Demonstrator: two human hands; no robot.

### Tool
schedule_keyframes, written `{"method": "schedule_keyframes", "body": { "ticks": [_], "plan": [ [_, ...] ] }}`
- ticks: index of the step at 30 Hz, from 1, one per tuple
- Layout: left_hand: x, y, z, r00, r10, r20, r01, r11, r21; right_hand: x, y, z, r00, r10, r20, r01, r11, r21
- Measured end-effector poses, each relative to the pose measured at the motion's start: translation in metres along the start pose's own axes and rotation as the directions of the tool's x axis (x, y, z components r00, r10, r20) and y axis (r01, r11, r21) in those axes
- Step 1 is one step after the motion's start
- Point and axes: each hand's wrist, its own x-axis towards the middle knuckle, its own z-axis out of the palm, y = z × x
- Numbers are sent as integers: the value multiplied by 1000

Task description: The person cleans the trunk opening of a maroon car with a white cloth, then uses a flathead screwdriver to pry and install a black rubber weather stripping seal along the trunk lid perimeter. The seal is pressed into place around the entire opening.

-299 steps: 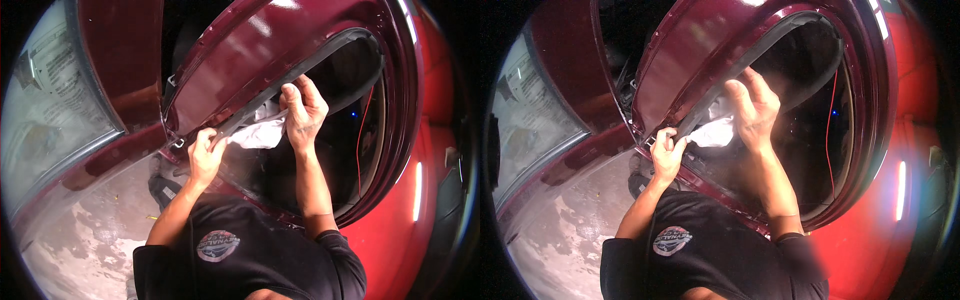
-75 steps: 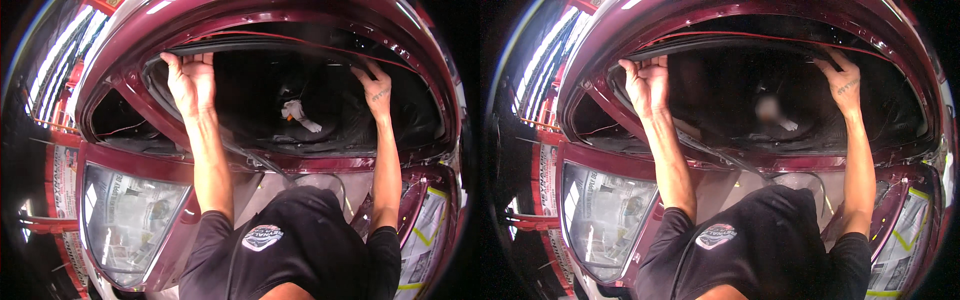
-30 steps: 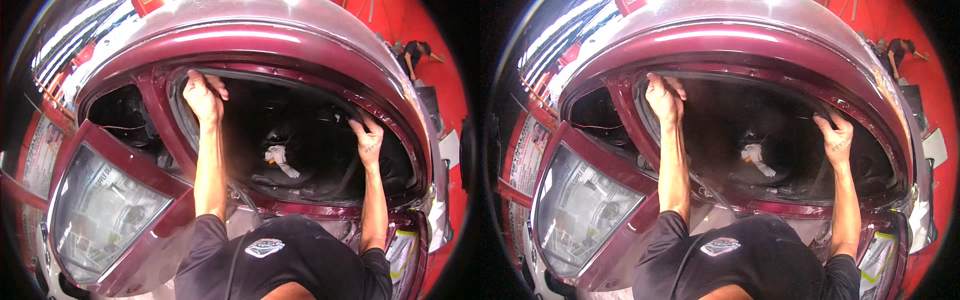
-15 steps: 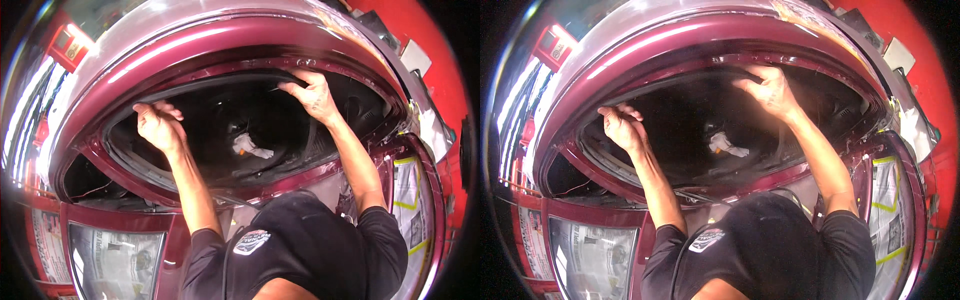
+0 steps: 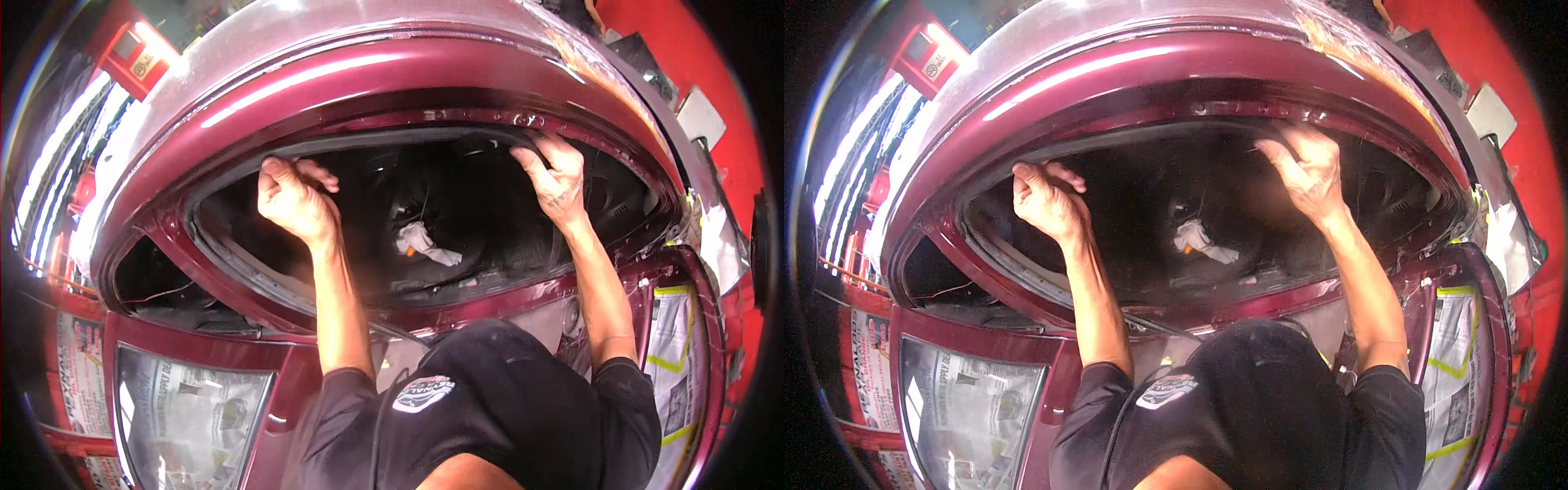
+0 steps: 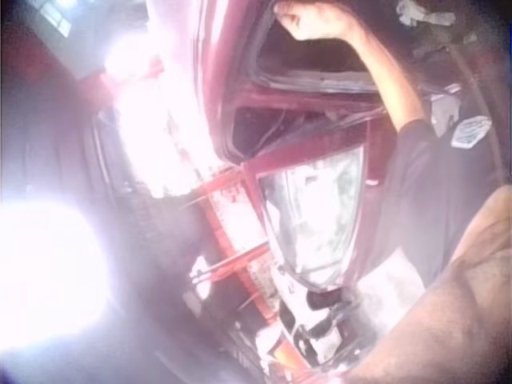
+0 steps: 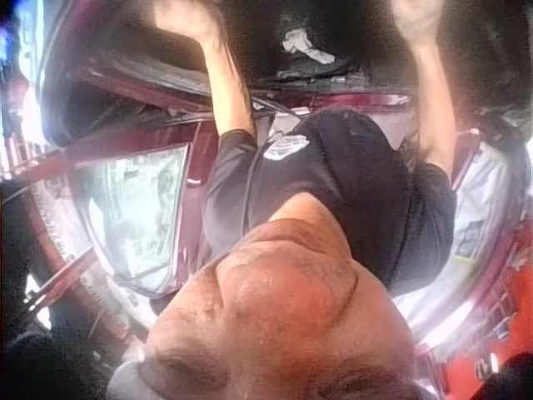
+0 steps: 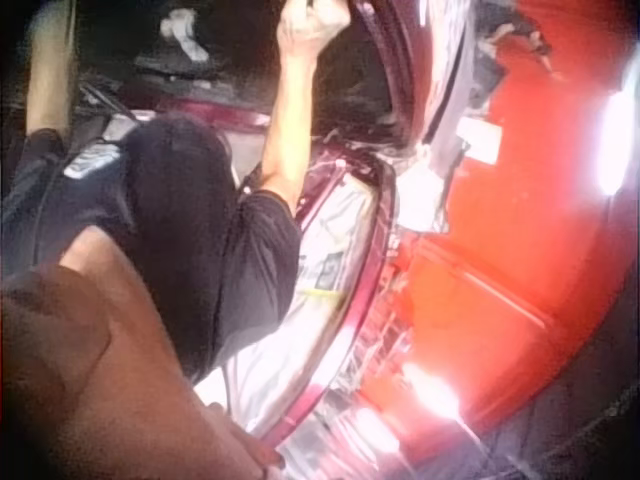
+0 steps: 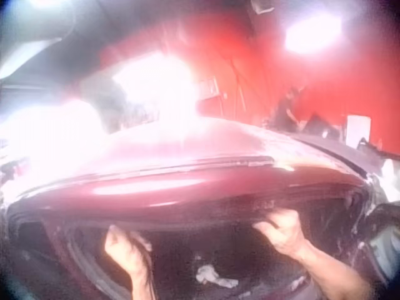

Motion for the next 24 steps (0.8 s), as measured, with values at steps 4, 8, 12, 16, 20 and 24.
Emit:
{"method": "schedule_keyframes", "body": {
  "ticks": [4,8,12,16,20,24],
  "plan": [
    [-12,6,8,985,-170,20,171,979,-107,2,-15,-3,993,105,-48,-100,990,101],
    [-31,-1,34,981,-93,169,100,994,-34,3,-21,0,996,78,-38,-75,994,77],
    [-37,-2,49,978,-206,43,207,978,-7,6,-21,-4,989,142,-51,-137,986,99],
    [-48,-7,38,952,-249,177,265,962,-70,3,-21,-4,992,127,-10,-126,987,100],
    [-52,-31,79,962,-161,223,184,979,-90,9,-21,2,992,118,-45,-113,988,101],
    [-62,-25,76,954,-148,263,169,984,-60,-8,-9,0,990,111,87,-111,994,-5]
  ]
}}
